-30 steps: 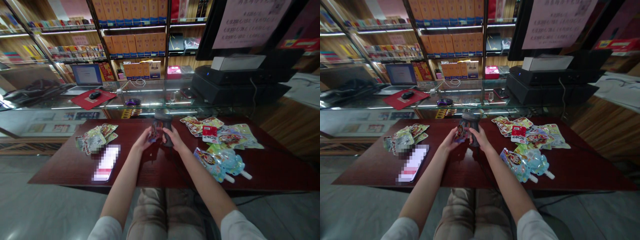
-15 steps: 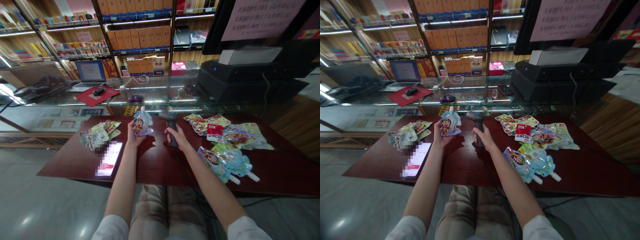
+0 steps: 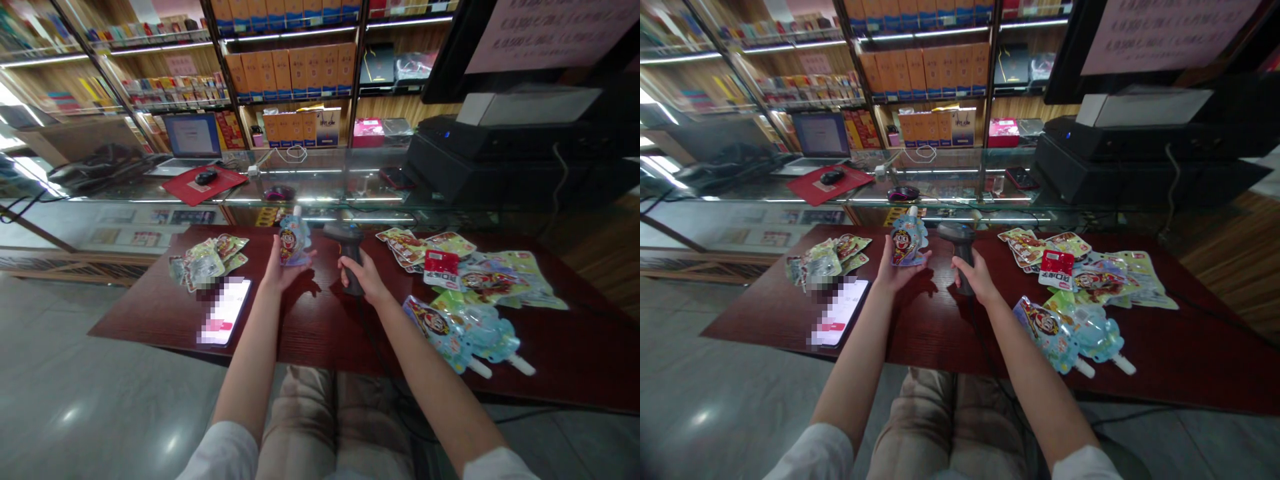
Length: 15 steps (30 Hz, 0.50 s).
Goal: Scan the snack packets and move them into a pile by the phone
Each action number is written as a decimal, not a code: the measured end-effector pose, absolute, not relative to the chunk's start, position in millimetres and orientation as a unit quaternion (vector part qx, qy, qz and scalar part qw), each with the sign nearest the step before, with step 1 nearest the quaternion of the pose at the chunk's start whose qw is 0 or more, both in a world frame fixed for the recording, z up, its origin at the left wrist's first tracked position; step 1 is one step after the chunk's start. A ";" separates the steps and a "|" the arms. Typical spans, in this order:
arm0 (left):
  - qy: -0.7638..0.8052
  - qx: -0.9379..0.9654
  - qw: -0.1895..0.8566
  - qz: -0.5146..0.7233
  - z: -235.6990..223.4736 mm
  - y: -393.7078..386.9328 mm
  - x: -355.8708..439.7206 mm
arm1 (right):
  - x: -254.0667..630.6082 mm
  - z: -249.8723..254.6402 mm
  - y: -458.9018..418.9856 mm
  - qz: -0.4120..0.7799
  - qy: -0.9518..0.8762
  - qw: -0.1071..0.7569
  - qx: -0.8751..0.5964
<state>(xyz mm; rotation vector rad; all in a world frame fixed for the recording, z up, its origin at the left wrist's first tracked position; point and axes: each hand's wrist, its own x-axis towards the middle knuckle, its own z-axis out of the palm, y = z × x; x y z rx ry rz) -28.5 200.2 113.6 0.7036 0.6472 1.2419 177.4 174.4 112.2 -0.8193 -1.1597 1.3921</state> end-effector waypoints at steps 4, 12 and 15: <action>0.371 0.412 0.550 0.625 98.8 210.0 -21.5 | 178.9 113.7 173.7 0.583 -0.486 0.550 -0.348; 0.429 0.484 0.351 0.677 90.7 220.7 -21.5 | 183.1 117.6 171.8 0.585 -0.472 0.557 -0.353; 0.416 0.482 0.338 0.693 98.1 217.2 -23.8 | 183.4 117.2 172.1 0.585 -0.469 0.560 -0.353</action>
